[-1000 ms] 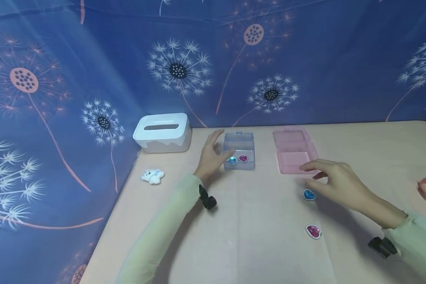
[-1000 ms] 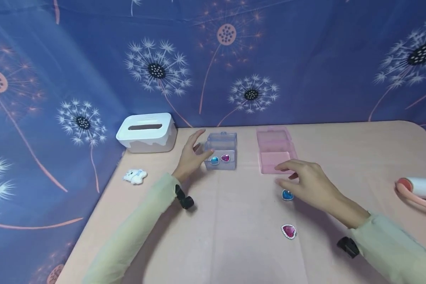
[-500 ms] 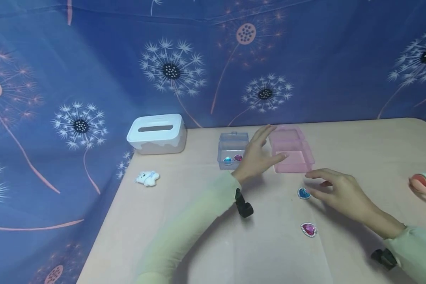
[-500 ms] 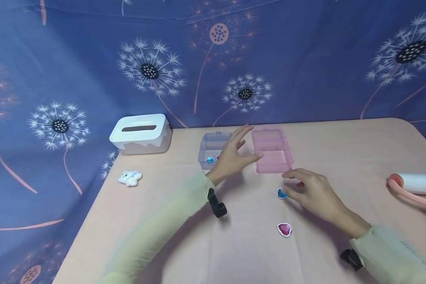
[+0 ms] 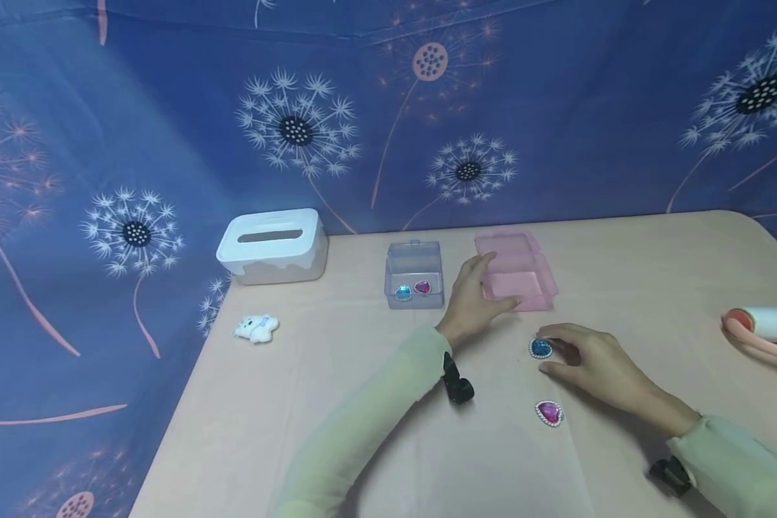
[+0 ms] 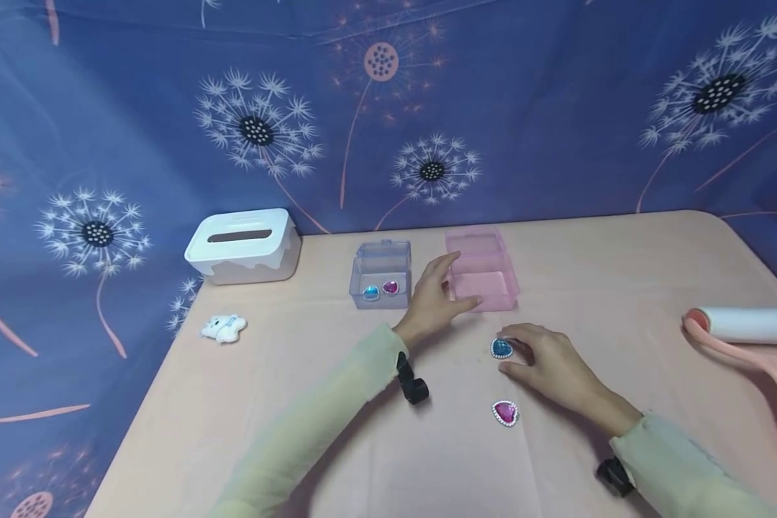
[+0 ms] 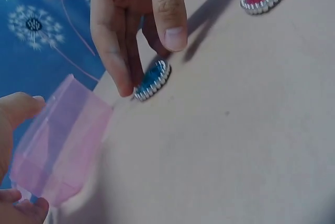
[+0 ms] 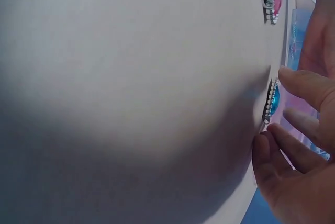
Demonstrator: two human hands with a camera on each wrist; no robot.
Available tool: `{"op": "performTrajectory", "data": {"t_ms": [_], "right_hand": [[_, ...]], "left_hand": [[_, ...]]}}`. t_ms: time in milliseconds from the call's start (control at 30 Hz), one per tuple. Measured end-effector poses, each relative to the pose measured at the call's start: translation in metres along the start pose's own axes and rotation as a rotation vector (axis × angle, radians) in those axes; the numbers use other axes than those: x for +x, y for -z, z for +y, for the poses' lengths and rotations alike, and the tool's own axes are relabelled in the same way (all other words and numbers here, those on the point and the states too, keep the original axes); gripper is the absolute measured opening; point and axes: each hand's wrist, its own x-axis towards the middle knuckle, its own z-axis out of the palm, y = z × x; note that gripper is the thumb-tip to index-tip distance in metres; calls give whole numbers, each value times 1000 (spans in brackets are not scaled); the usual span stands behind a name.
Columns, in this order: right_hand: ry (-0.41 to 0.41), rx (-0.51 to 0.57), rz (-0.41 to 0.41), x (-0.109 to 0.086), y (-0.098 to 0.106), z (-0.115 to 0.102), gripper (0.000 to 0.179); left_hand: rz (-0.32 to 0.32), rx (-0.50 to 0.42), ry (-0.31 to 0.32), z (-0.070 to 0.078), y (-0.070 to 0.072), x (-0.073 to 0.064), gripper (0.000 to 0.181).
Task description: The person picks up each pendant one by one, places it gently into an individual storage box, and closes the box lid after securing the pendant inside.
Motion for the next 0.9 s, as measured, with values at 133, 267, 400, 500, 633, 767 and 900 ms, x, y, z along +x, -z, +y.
{"op": "performTrajectory", "data": {"t_ms": [133,267,400,500,633,767,900], "right_hand": [[1,-11,-13,3,-2,1,40],[13,-30,-19,5,-1,1,36],[10,-45,-25,6,1,0,34],[1,-40,-36,6,1,-1,33],[-1,-32,-43,6,0,-1,32],[3,-32,-39,6,-1,-1,31],[-3,-27,-36,4,-2,-1,29]], "left_hand": [[10,-16,12,-8,-1,2,86],[19,-20,-8,-10,-1,5,86],[28,-31,-20,-11,-1,6,85],[33,-62,-10,-13,-2,7,85],[28,-140,2,-14,-3,6,85],[19,-223,31,-15,-3,6,85],[15,-289,64,-17,-3,6,84]]}}
